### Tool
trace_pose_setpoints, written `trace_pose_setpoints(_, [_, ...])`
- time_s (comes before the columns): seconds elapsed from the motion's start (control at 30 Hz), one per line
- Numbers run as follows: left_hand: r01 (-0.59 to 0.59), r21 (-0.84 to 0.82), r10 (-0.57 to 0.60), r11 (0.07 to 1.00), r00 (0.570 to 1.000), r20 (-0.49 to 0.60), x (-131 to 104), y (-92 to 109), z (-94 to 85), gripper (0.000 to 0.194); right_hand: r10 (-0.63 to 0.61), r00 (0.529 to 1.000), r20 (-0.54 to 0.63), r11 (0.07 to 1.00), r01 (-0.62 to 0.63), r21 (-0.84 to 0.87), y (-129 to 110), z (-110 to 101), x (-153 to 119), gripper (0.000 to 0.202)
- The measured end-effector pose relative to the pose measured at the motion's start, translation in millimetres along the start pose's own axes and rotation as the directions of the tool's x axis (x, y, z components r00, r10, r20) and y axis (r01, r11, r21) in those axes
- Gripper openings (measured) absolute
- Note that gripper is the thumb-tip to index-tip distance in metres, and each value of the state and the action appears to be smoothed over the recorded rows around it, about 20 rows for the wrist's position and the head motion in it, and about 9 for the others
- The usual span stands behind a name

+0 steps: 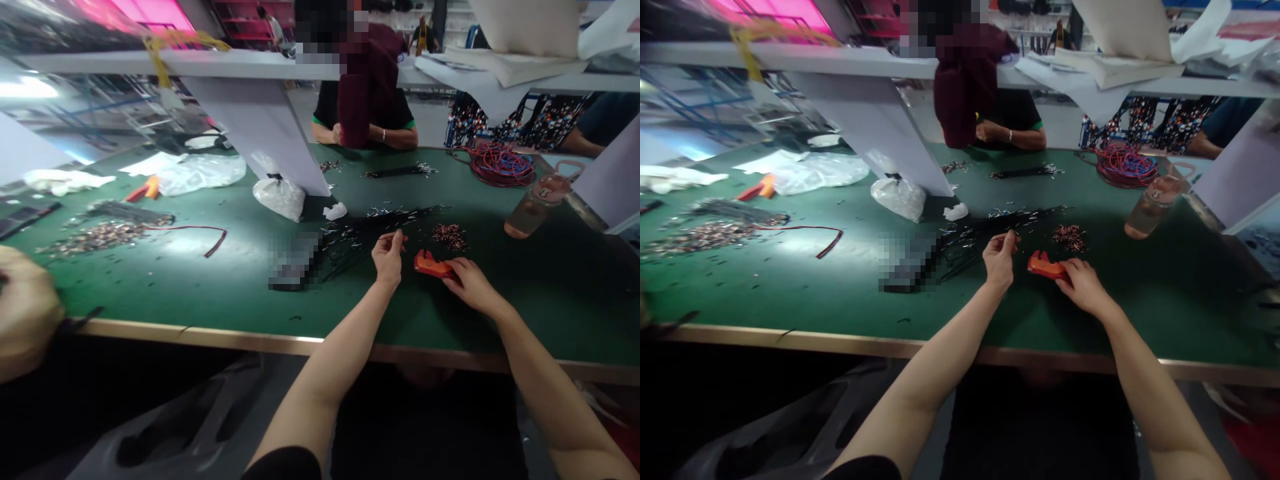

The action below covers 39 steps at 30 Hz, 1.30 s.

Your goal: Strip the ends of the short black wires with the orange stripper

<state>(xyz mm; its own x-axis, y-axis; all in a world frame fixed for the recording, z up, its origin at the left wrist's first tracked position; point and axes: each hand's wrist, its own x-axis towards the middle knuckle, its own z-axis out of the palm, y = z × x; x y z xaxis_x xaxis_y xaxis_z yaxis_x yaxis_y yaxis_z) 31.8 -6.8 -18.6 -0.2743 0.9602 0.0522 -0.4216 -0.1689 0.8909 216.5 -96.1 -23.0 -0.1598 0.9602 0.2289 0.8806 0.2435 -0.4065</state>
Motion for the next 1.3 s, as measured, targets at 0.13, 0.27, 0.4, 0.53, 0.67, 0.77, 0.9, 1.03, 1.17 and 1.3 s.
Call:
trace_pose_setpoints(0.13, [0.003,-0.023,-0.003,1.0,1.0,-0.002,-2.7,-2.1,1.6,0.028,0.175,0.966,-0.192,0.878,-0.064,0.475,2.7,-10.1,4.2,0.042])
trace_pose_setpoints(0.27, [0.031,-0.024,-0.031,0.999,0.999,0.036,-7.7,-3.6,3.7,0.029,0.314,0.936,-0.159,0.578,-0.056,0.814,-4.6,-4.6,2.6,0.049])
trace_pose_setpoints(0.4, [0.068,-0.019,-0.066,0.998,0.995,0.07,-13.2,-4.5,6.0,0.03,0.358,0.928,-0.106,0.55,-0.117,0.827,-10.5,7.0,-0.4,0.046])
trace_pose_setpoints(0.53, [0.091,-0.006,-0.09,0.996,0.99,0.105,-18.8,-4.4,6.9,0.028,0.349,0.936,-0.037,0.516,-0.159,0.841,-11.9,10.3,-0.7,0.043])
trace_pose_setpoints(0.67, [0.096,0.0,-0.096,0.995,0.987,0.132,-22.2,-2.9,6.8,0.025,0.359,0.933,0.037,0.435,-0.202,0.877,-17.1,8.5,3.5,0.042])
trace_pose_setpoints(0.77, [0.111,-0.02,-0.108,0.994,0.986,0.129,-23.1,-1.5,7.3,0.025,0.37,0.925,0.088,0.386,-0.239,0.891,-23.7,8.6,8.1,0.038])
trace_pose_setpoints(0.9, [0.117,-0.036,-0.112,0.993,0.987,0.112,-24.5,-0.2,7.7,0.026,0.361,0.925,0.118,0.355,-0.253,0.9,-30.4,11.1,12.7,0.037])
trace_pose_setpoints(1.03, [0.115,-0.034,-0.11,0.993,0.987,0.116,-26.1,-0.2,7.3,0.028,0.354,0.928,0.116,0.348,-0.246,0.905,-35.2,14.1,17.0,0.035])
trace_pose_setpoints(1.17, [0.108,-0.042,-0.103,0.993,0.988,0.117,-27.3,0.9,7.0,0.03,0.331,0.937,0.114,0.355,-0.236,0.905,-37.9,16.2,19.6,0.034])
trace_pose_setpoints(1.3, [0.126,-0.035,-0.12,0.991,0.982,0.144,-30.3,2.6,7.3,0.032,0.322,0.941,0.103,0.375,-0.227,0.899,-37.2,17.0,18.7,0.035])
